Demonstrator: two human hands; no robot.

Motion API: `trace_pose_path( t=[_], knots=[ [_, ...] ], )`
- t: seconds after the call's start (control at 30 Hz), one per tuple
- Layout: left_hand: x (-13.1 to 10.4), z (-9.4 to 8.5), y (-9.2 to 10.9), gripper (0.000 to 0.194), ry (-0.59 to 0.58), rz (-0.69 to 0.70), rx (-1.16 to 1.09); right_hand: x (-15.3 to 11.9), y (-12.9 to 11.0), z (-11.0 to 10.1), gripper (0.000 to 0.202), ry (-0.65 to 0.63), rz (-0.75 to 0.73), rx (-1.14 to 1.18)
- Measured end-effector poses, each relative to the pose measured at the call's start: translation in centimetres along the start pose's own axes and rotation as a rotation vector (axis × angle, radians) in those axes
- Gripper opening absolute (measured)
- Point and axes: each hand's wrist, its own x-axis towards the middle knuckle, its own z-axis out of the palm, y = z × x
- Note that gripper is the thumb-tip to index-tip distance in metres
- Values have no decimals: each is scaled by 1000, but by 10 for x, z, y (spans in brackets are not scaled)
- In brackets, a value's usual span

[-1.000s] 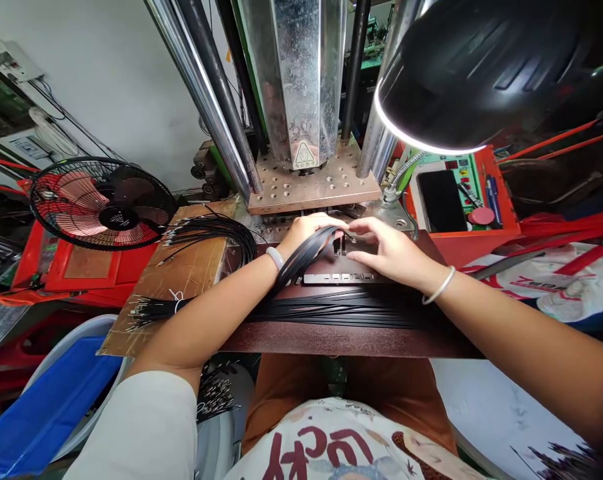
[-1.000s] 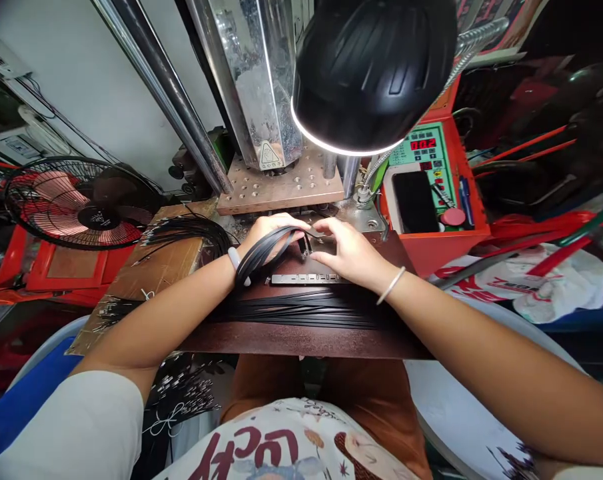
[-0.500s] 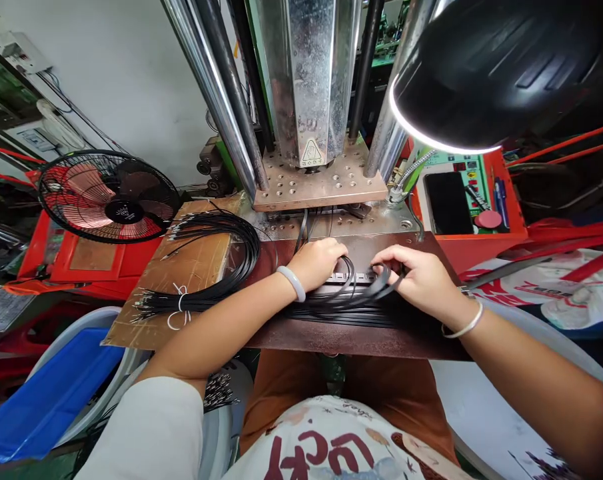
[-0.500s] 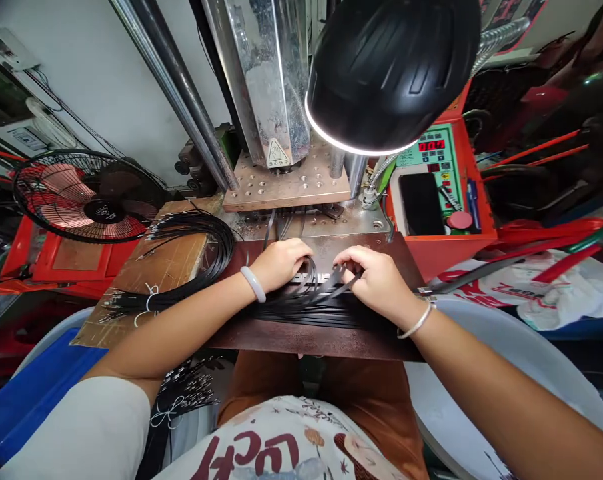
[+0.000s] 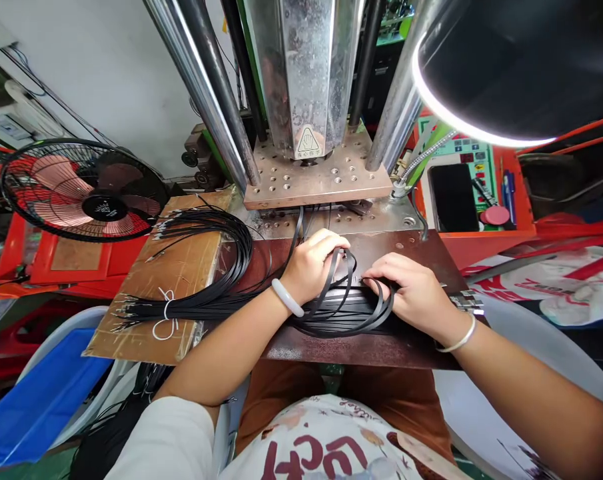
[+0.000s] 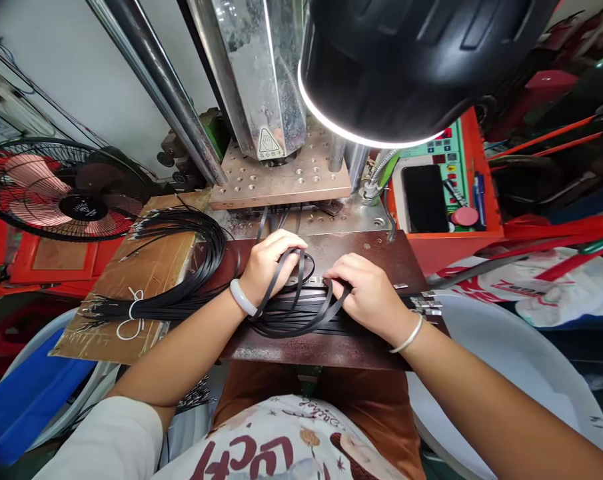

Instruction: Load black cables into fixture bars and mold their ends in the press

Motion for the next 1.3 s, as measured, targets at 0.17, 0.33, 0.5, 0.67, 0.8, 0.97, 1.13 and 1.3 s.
trace_pose_path(
  t=[0.17, 0.33, 0.5, 0.67, 0.8, 0.97, 1.13, 1.3],
  knots=[
    [-1, -10, 2, 21, -85, 61, 67, -2, -6, 3, 15, -16, -105, -227],
    [-8, -13, 3, 25, -95, 47, 128, -8, -6, 3, 21, 65, -11, -171],
    [-3, -3, -3, 24, -151, -78, 117, -9, 2, -4, 26, 329, 37, -40],
    [-4, -2, 7, 16, -152, -187, -20, -11, 1, -9, 14, 265, 176, 125],
    [-10, -1, 12, 15, -214, -128, -73, -11, 3, -10, 16, 101, 122, 102],
    [-14, -2, 12, 20, -272, 42, 105, -12, -3, -9, 19, 70, -3, -56],
    [-13, -4, 20, 24, -311, 236, 259, -11, -6, -6, 24, 22, -83, -187],
    [-16, -4, 28, 23, -440, 216, 294, -10, -5, -12, 23, -48, -34, -143]
  ],
)
